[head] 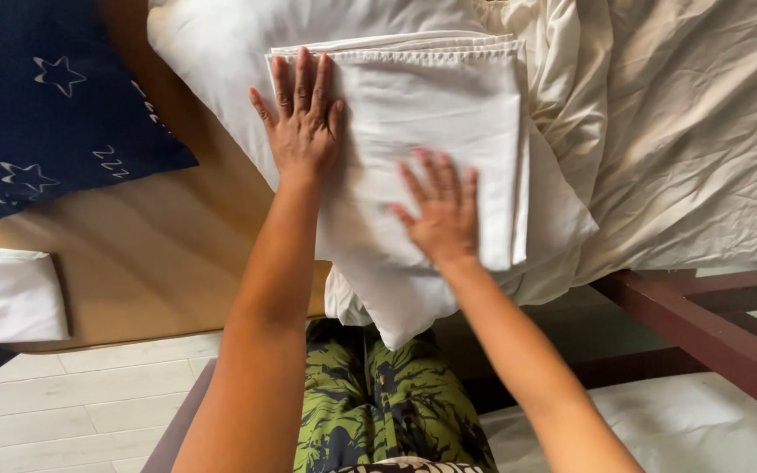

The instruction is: The person folds a white pillowcase and places it on a bed. They then insert a pillow into a blue pillowcase with star patterns, smooth it, and fold another white pillowcase on top of the blue one.

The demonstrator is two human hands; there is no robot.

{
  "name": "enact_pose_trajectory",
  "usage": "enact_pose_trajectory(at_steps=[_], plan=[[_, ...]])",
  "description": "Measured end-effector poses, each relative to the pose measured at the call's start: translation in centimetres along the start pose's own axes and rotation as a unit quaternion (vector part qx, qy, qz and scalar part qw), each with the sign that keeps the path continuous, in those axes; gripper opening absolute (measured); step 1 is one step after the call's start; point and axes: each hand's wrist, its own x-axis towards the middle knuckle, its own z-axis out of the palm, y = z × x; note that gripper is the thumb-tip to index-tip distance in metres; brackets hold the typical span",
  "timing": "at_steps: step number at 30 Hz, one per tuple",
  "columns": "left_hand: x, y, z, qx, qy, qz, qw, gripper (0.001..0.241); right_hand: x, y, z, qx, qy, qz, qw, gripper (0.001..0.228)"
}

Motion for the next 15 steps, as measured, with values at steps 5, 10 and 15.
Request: enact_pose_trajectory(at_steps=[5,10,15], plan=[[-0.2,-0.8,1.1,-0.027,0.018,0.042,0.999,0.062,-2.9,8.9,1.5,0.026,0.023,0.198,0.98,0.07],[-7.2,-4.0,2.5,0.029,-0.021,0.227,0.973,0.066,-7.1,12.0,0.6,0.094,0.106,0.007,0.99,0.074],[-14.6,-6.7,1.4,0.03,-0.122,0.314,0.941,0.074,-10.3,10.8,-0.6,0.13,-0.015,-0.084,0.988,0.11]])
